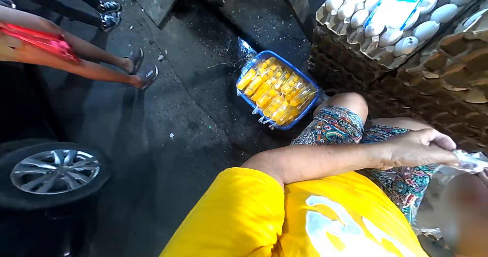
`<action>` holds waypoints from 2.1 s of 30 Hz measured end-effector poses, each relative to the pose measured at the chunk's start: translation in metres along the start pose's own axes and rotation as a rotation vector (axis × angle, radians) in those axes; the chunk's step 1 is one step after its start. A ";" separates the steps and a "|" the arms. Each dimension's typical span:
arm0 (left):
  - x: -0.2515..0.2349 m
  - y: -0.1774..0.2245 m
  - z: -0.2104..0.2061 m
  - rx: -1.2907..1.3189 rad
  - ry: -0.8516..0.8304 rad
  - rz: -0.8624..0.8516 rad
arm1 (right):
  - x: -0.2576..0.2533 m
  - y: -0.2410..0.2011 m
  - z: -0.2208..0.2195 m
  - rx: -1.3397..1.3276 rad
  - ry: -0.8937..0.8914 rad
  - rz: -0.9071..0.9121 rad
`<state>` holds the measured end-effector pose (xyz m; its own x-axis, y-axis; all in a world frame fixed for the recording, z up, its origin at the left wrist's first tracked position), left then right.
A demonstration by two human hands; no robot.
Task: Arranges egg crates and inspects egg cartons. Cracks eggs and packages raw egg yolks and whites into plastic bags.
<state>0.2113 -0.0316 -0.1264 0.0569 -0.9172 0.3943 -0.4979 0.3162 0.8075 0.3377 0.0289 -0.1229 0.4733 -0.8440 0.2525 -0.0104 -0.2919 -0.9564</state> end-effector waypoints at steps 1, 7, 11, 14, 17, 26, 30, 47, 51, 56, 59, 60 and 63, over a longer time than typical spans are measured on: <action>-0.003 0.000 0.005 -0.032 0.050 -0.017 | 0.001 0.005 -0.004 -0.094 -0.058 -0.024; -0.004 0.005 0.011 -0.225 0.128 -0.131 | 0.004 0.021 -0.018 -0.068 -0.286 -0.083; 0.000 0.002 0.004 0.054 0.075 -0.035 | -0.003 0.016 -0.003 0.174 -0.148 -0.064; 0.000 0.004 0.004 0.164 0.031 -0.066 | -0.012 0.002 0.009 0.389 -0.009 0.066; -0.001 0.009 -0.001 0.178 -0.024 -0.132 | -0.015 -0.018 -0.006 0.629 0.053 0.281; -0.004 0.013 0.030 0.007 0.183 -0.161 | -0.026 -0.013 -0.044 0.399 -0.107 0.229; -0.005 0.026 0.046 -0.183 0.331 -0.274 | -0.028 -0.006 -0.048 0.150 -0.096 0.127; 0.012 0.116 0.009 -0.985 0.400 -0.705 | -0.064 -0.087 -0.058 0.785 0.052 0.353; 0.002 0.151 0.002 -1.081 0.381 -0.795 | -0.074 -0.114 -0.064 0.801 -0.041 0.458; -0.006 0.211 -0.001 -1.151 0.368 -0.756 | -0.075 -0.152 -0.036 0.661 0.091 0.638; -0.008 0.254 0.010 -1.276 0.469 -0.730 | -0.085 -0.157 -0.006 0.665 0.273 0.642; -0.008 0.268 0.011 -1.311 0.493 -0.722 | -0.091 -0.153 -0.002 0.680 0.289 0.607; -0.016 0.297 0.005 -1.436 0.532 -0.685 | -0.119 -0.143 0.000 0.662 0.321 0.572</action>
<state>0.0580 0.0755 0.1052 0.3302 -0.8865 -0.3241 0.8641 0.1457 0.4817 0.2831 0.1712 -0.0159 0.2835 -0.8933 -0.3488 0.3845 0.4391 -0.8120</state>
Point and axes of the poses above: each hand's wrist, its own x-axis away from the middle knuckle, its own z-axis out of the back of the hand, y = z × x, the point moved 10 cm from there along -x, towards the middle knuckle, and after that the axes turned 2 degrees about x, right-handed, at the moved point
